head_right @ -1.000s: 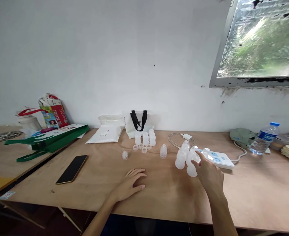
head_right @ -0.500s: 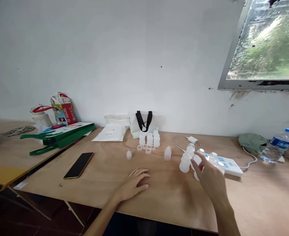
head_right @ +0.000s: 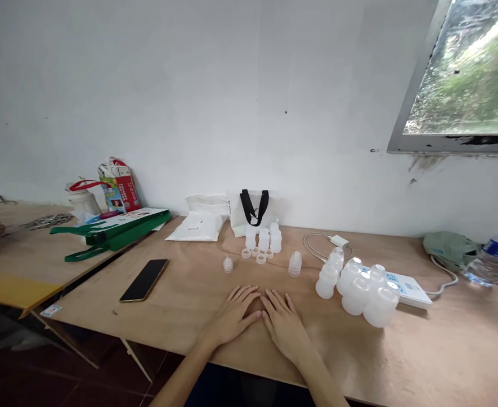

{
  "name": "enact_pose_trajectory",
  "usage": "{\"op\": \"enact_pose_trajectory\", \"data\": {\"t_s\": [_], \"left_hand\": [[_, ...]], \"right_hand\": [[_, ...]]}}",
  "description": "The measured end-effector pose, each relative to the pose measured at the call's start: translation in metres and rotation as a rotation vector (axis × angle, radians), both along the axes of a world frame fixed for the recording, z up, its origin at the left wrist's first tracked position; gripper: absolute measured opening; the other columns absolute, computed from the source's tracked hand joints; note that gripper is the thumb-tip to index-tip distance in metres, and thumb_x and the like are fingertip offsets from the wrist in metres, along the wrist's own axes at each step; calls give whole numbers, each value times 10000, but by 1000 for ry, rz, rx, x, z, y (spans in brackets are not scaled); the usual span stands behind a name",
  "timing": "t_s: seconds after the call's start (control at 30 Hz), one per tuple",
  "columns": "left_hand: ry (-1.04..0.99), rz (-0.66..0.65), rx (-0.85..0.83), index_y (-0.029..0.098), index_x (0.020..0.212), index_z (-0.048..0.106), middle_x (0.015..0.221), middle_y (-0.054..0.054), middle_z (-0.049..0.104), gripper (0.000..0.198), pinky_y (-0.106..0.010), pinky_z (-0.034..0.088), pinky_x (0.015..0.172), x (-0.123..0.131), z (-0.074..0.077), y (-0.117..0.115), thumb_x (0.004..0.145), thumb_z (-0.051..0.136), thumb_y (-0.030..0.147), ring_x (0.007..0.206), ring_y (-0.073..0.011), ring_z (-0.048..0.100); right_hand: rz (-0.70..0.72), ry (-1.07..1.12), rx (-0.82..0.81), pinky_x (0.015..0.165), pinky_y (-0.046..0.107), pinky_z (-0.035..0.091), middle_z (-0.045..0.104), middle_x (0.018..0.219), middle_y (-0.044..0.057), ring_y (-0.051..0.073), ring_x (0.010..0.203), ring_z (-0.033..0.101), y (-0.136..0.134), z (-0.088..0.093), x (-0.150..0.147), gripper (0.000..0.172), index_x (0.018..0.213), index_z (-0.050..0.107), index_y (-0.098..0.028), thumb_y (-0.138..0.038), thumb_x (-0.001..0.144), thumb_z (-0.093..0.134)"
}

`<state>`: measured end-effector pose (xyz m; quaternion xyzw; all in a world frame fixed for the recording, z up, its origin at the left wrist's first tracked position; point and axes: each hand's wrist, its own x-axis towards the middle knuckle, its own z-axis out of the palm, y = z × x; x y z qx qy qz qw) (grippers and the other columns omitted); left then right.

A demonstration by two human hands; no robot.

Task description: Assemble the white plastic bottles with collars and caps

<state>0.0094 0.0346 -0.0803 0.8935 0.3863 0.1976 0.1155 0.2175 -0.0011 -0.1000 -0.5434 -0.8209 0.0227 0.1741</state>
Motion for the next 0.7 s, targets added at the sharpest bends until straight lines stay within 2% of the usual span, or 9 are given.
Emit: {"op": "enact_pose_trajectory", "data": {"t_s": [0.13, 0.7], "left_hand": [[-7, 1, 13, 257, 1410, 513, 1553, -65, 487, 470, -494, 291, 1230, 0, -3, 1, 1035, 451, 533, 1446, -250, 419], [-8, 0, 4, 273, 1421, 513, 1545, -55, 499, 480, -489, 327, 1217, 2, 5, -2, 1032, 444, 547, 1428, -247, 442]], "right_hand": [[5, -15, 1, 1198, 556, 340, 481, 1565, 80, 263, 1448, 441, 0, -1, 1, 477, 1511, 476, -224, -316, 1057, 361], [11, 15, 18, 1210, 543, 331, 488, 1561, 73, 253, 1450, 438, 0, -1, 2, 462, 1502, 488, -244, -321, 1063, 368]]}}
